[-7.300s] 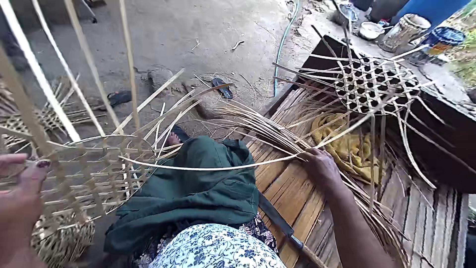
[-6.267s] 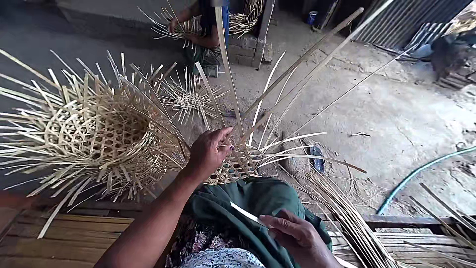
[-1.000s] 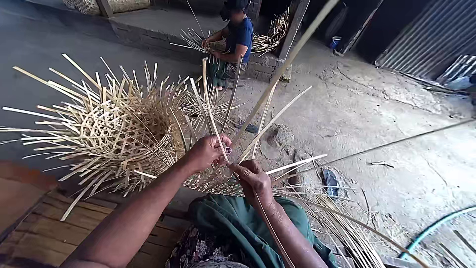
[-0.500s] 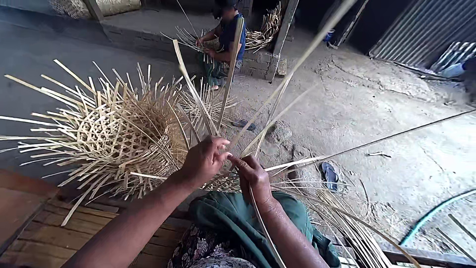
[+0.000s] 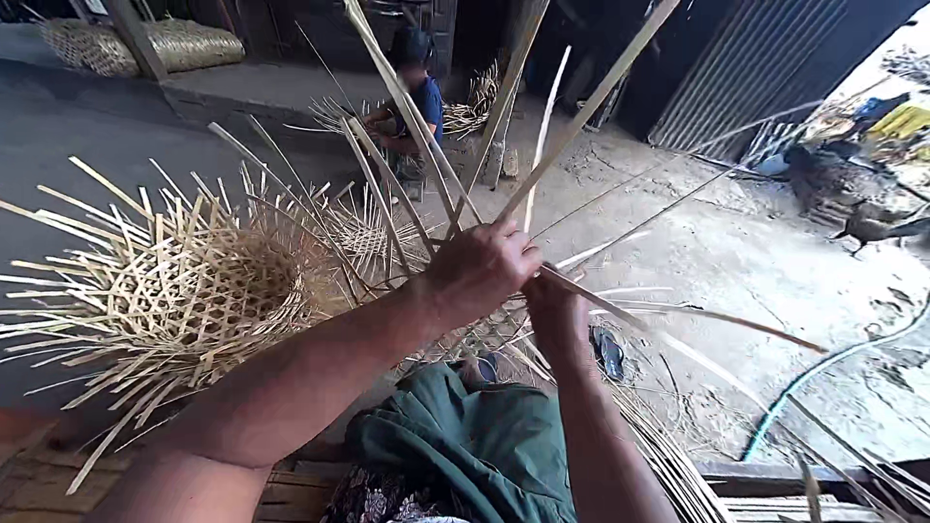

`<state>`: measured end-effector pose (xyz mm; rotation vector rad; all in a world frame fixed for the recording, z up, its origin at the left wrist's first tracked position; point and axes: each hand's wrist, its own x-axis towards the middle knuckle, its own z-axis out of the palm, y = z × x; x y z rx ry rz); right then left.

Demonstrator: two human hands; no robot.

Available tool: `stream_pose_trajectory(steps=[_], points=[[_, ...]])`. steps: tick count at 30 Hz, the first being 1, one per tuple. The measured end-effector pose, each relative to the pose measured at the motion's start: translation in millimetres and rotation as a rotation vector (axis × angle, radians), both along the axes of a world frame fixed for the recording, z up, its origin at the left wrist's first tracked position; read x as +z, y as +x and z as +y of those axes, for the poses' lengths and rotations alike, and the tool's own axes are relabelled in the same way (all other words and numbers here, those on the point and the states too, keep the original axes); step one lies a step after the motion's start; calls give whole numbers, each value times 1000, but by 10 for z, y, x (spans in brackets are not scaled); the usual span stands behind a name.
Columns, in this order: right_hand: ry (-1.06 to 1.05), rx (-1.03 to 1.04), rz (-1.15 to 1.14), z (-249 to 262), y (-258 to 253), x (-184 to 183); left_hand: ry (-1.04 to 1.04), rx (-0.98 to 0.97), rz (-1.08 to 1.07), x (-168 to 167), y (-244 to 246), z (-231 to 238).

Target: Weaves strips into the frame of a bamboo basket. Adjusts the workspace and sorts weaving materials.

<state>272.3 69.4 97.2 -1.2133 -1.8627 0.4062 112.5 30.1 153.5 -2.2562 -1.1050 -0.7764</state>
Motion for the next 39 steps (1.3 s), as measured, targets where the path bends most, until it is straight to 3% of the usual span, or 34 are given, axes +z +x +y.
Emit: stream_pose_trajectory(steps=[3,5,8,10,12,15,18,19,21,24,28,33,36,39], points=[[283,-30,48,-65,359,399,189,-78,-82,269,237,-107],[452,-117,-14,-248,574,605,267,-169,-177,276,356,-201],[669,-270,-146,-550,738,706,363,-287,-321,43,474,-223],[705,-276,-235,-757,800,631,261,-341,-474,-237,560,-240],[586,-219,-339,-910,914,497,21,-403,-619,-545,639,-313],[175,-34,-340,-852,1155,152,-447,-527,-743,-937,623,-412],[-372,177,43,-607,1367,-148,-773,-575,-831,-1141,565,-306],[-469,240,206,-549,1420,-214,-835,-586,-860,-1163,546,-253],[-533,316,391,-506,1487,-264,-900,-603,-916,-1177,536,-161],[-357,483,461,-484,1589,-386,-889,-525,-919,-1186,558,-64],[2,527,163,-544,1637,-485,-499,-297,-573,-1308,720,-76],[227,126,-333,-887,1378,-244,-393,-81,-271,-1244,911,-230],[330,-164,-674,-998,1263,-121,-433,-152,-356,-1107,940,-298],[193,-124,-733,-992,1365,-5,-751,-267,-664,-944,847,-309]])
